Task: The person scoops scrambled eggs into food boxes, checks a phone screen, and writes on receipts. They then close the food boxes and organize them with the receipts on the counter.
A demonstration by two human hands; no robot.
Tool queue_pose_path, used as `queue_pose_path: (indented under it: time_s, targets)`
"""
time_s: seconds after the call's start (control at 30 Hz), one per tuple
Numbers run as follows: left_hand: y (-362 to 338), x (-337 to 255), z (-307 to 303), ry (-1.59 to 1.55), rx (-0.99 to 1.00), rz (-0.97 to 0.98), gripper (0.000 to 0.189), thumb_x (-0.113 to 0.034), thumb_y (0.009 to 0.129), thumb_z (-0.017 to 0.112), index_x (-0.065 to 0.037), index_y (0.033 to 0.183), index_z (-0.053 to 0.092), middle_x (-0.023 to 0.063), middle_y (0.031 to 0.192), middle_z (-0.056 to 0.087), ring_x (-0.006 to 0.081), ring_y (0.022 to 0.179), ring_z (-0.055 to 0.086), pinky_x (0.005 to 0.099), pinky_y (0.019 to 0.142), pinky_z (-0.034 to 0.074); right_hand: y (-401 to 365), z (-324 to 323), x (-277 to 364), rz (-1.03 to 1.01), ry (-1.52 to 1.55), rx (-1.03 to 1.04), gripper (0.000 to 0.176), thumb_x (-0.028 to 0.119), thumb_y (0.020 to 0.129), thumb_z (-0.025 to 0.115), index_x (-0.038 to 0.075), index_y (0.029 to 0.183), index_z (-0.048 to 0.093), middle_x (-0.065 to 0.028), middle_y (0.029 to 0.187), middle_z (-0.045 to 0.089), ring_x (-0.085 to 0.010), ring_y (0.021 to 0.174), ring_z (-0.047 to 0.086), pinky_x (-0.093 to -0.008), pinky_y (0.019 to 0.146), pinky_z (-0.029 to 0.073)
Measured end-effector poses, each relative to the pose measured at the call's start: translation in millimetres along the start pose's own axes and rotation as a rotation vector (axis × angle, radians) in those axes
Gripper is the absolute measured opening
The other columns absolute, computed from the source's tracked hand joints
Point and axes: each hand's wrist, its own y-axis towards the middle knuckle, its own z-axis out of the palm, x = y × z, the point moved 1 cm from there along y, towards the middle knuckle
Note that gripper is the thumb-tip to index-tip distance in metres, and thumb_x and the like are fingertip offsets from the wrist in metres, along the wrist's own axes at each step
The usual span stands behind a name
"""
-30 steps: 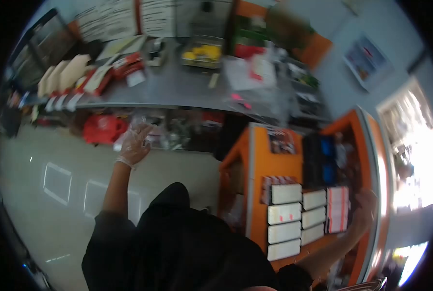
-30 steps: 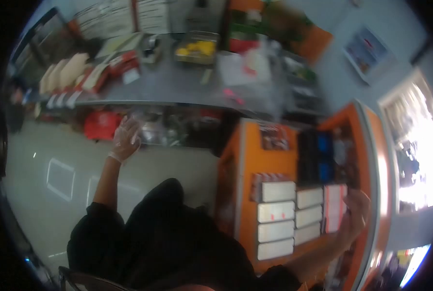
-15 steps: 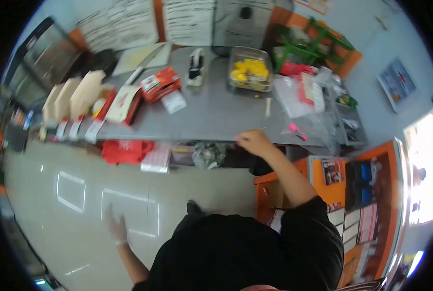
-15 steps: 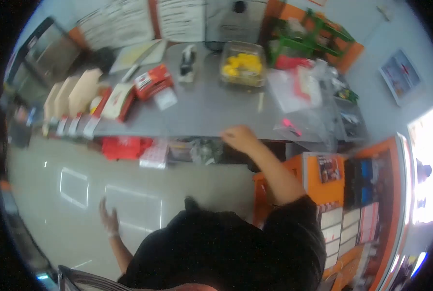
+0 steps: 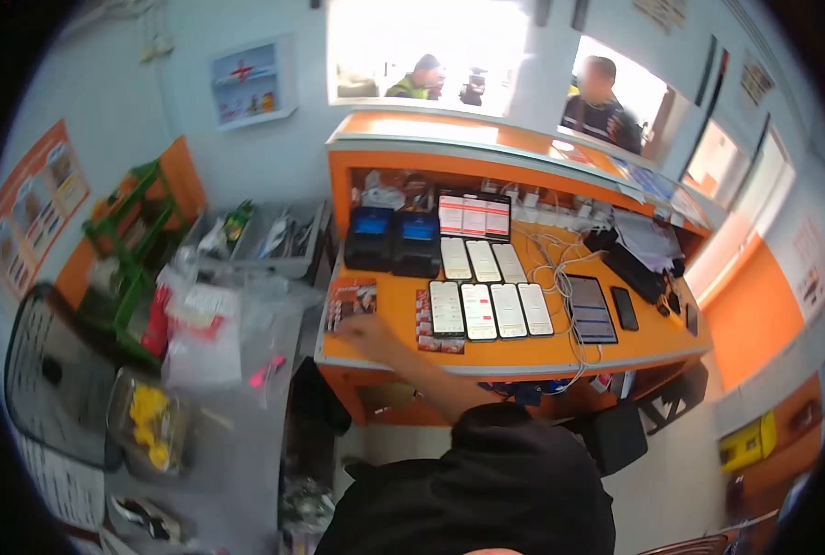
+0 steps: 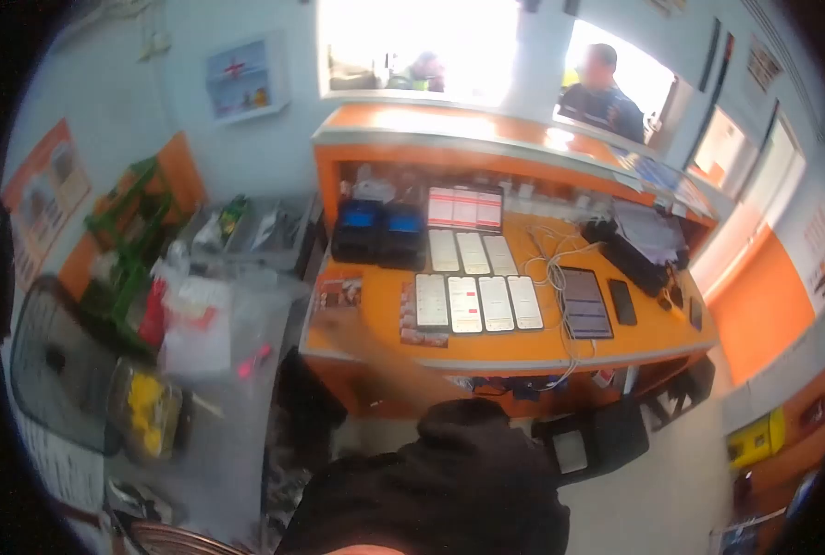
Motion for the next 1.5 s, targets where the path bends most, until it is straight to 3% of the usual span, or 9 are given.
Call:
queue_pose_path:
  time_s: [0.1,0.27,0.37,0.53,0.67,0.9,1.33,1.43,1.5]
  targets:
    - [112.1,4.4,53.3,-0.017,0.053,0.156,0.056,-0.039,0.094,0.053,-0.006,0.138,0.046,0.0227,0.138,0.048,0.0415,0.128,0.045,0.0553,0.11,0.027,7.8,-111.7,-40.2,0.119,-0.094,-0.378,0.011,0.004,0.088,0.06,0.001,0.092,0.069,-0.0068,0.094,0.068,-0.0139,0.074,0.061,-0.0271,0.066,0.048]
    - [250.5,49.3,144.0,1.078,0.356,0.211,0.048,-0.029,0.096,0.04,-0.012,0.14,0.047,0.0088,0.146,0.044,0.0226,0.141,0.031,0.041,0.119,0.012,-14.4,-169.3,-25.0,0.203,-0.213,-0.489,0.017,0.014,0.092,0.057,0.0,0.092,0.067,-0.0054,0.086,0.065,-0.0112,0.069,0.052,-0.0253,0.065,0.042]
    - [275.6,17.7,154.2,0.95,0.447,-0.052,0.036,-0.019,0.092,0.049,-0.012,0.126,0.056,0.0105,0.132,0.055,0.0247,0.128,0.047,0.038,0.109,0.034,4.1,-105.0,16.8,0.636,0.448,-0.329,0.022,0.017,0.094,0.055,-0.002,0.089,0.066,-0.0046,0.083,0.063,-0.011,0.068,0.051,-0.0252,0.064,0.041]
    - [244.5,93.0,190.0,0.978,0.358,0.177,0.048,-0.012,0.091,0.046,-0.008,0.139,0.046,0.0161,0.151,0.033,0.0362,0.141,0.027,0.0456,0.117,0.022,57.8,60.7,19.0,0.252,0.305,0.367,0.02,0.017,0.09,0.058,0.0,0.085,0.067,-0.0075,0.073,0.058,-0.0159,0.071,0.056,-0.0282,0.065,0.042]
    - [249.7,73.3,169.6,0.436,0.176,-0.036,0.051,-0.015,0.089,0.052,-0.01,0.139,0.046,0.0179,0.147,0.038,0.039,0.137,0.033,0.0513,0.114,0.025,90.1,195.1,70.8,-0.1,0.407,0.785,0.016,0.007,0.081,0.065,0.005,0.097,0.067,-0.0136,0.088,0.06,-0.0319,0.082,0.057,-0.0384,0.075,0.046]
    - [247.2,74.0,133.8,0.395,0.191,-0.18,0.052,-0.017,0.085,0.059,-0.016,0.136,0.051,0.0116,0.137,0.051,0.0343,0.131,0.042,0.053,0.112,0.025,126.1,389.7,141.5,-0.371,0.075,0.767,0.021,0.015,0.084,0.064,0.008,0.104,0.063,-0.0109,0.104,0.06,-0.0309,0.105,0.054,-0.0421,0.086,0.045]
    - [224.1,84.6,110.8,0.201,0.349,-0.087,0.054,-0.02,0.083,0.06,-0.019,0.136,0.052,0.0054,0.145,0.045,0.035,0.133,0.04,0.0627,0.111,0.017,127.8,458.5,186.4,-0.506,-0.122,1.348,0.018,0.022,0.092,0.056,0.006,0.097,0.064,-0.0167,0.079,0.064,-0.0365,0.078,0.063,-0.046,0.068,0.048]
    - [227.5,84.7,110.9,0.178,0.356,-0.088,0.053,-0.021,0.083,0.06,-0.018,0.136,0.052,0.0047,0.146,0.044,0.0352,0.134,0.039,0.0646,0.11,0.017,125.0,468.2,167.3,-0.22,0.166,1.409,0.021,0.022,0.096,0.054,0.005,0.105,0.064,-0.0113,0.077,0.065,-0.0283,0.073,0.064,-0.0398,0.064,0.048]
    - [227.7,85.8,111.0,0.175,0.372,-0.103,0.053,-0.021,0.083,0.06,-0.018,0.135,0.053,0.0043,0.146,0.044,0.0349,0.134,0.038,0.0654,0.109,0.016,118.2,473.9,152.8,0.361,0.38,1.567,0.027,0.023,0.099,0.053,0.002,0.112,0.063,-0.0027,0.073,0.06,-0.0142,0.064,0.056,-0.0302,0.057,0.043]
